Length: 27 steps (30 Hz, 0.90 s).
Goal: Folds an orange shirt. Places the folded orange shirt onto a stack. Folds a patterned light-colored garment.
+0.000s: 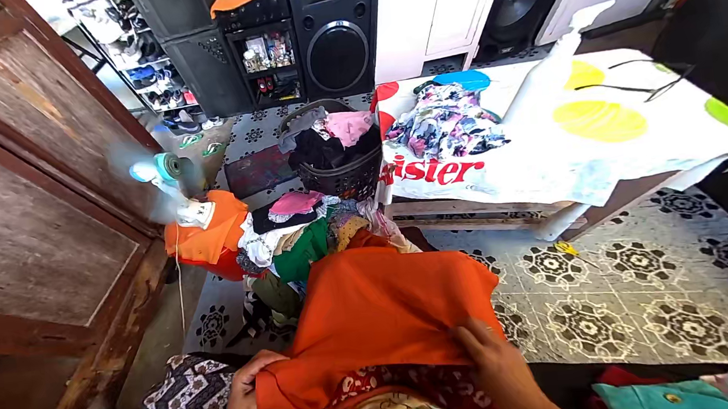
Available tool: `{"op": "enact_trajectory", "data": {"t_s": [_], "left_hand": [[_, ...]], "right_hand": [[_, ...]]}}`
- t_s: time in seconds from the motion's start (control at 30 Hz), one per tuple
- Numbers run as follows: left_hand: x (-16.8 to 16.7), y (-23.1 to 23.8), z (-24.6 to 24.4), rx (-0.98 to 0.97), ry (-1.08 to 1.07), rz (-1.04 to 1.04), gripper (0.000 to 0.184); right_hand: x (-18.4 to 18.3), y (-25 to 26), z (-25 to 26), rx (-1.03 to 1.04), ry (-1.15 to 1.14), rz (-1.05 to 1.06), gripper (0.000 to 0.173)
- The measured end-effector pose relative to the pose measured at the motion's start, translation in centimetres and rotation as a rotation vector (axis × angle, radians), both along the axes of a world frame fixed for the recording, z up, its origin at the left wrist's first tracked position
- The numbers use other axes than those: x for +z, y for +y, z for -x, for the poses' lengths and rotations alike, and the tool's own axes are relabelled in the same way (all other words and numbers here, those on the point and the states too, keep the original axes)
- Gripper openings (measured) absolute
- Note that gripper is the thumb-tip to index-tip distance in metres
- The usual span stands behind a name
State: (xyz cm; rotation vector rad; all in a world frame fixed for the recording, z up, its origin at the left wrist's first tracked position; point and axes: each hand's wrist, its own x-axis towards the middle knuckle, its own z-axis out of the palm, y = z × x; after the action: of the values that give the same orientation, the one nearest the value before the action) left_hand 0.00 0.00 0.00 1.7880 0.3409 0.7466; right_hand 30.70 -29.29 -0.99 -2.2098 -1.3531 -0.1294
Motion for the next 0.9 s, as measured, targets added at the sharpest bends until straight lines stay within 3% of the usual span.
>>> {"op": "enact_trajectory", "data": {"t_s": [0.1, 0.2, 0.27, 0.33, 0.4, 0.43, 0.5, 0.57, 0.6, 0.63, 0.7, 0.73, 0.77, 0.87, 0.9], "left_hand": [[0.0, 0.5, 0.5, -0.013, 0.061, -0.013, 0.019], [0.3, 0.9, 0.8, -0.148, 0.165, -0.062, 0.017], [0.8, 1.3, 1.2, -0.368, 0.306, -0.102, 0.017], [1.5, 1.8, 1.6, -0.574, 0.483, -0.105, 0.017], [1.8, 2.6, 1.4, -0.714, 0.645, -0.068, 0.016], [1.9, 3.1, 1.0, -0.768, 0.705, -0.043, 0.016], [2.4, 4.5, -0.4, -0.878, 0.730, 0.007, 0.017], [2.9, 6.1, -2.4, -0.916, 0.576, 0.092, 0.023], [3.0, 6.5, -3.5, -0.836, 0.445, 0.184, 0.029], [3.1, 6.4, -4.6, -0.669, 0.316, 0.343, 0.031], [3.7, 4.6, -7.9, -0.099, 0.186, 0.746, 0.031], [3.1, 4.6, -10.2, 0.112, 0.229, 0.890, 0.036], [1.7, 5.3, -11.9, 0.196, 0.306, 0.970, 0.047], [-2.8, 6.2, -12.3, 0.118, 0.517, 0.998, 0.082], [-3.4, 6.0, -11.9, 0.111, 0.552, 1.000, 0.084]], "right_hand": [[1.8, -3.5, -4.0, -0.058, 0.075, -0.065, 0.027], [3.9, -7.4, -7.4, 0.047, 0.244, -0.026, 0.022], [6.1, -9.3, -8.0, 0.137, 0.379, 0.177, 0.018], [8.3, -10.0, -8.2, 0.189, 0.548, 0.557, 0.006], [8.6, -10.0, -8.6, 0.189, 0.625, 0.889, 0.011], [8.0, -10.4, -9.1, 0.187, 0.649, 0.931, 0.012], [7.1, -11.1, -10.2, 0.171, 0.753, 0.798, 0.011], [5.7, -11.8, -11.5, 0.133, 0.901, 0.426, 0.007], [4.5, -11.7, -12.0, 0.091, 0.995, 0.193, 0.011], [3.3, -11.0, -12.2, 0.035, 1.109, -0.042, 0.017], [1.4, -8.4, -11.9, -0.213, 1.318, -0.393, 0.025], [0.4, -7.0, -11.7, -0.379, 1.372, -0.464, 0.022], [-0.5, -5.8, -11.6, -0.518, 1.386, -0.449, 0.018], [-2.2, -4.5, -10.8, -0.615, 1.459, -0.325, 0.033], [-2.5, -4.6, -10.6, -0.623, 1.477, -0.320, 0.033]]}}
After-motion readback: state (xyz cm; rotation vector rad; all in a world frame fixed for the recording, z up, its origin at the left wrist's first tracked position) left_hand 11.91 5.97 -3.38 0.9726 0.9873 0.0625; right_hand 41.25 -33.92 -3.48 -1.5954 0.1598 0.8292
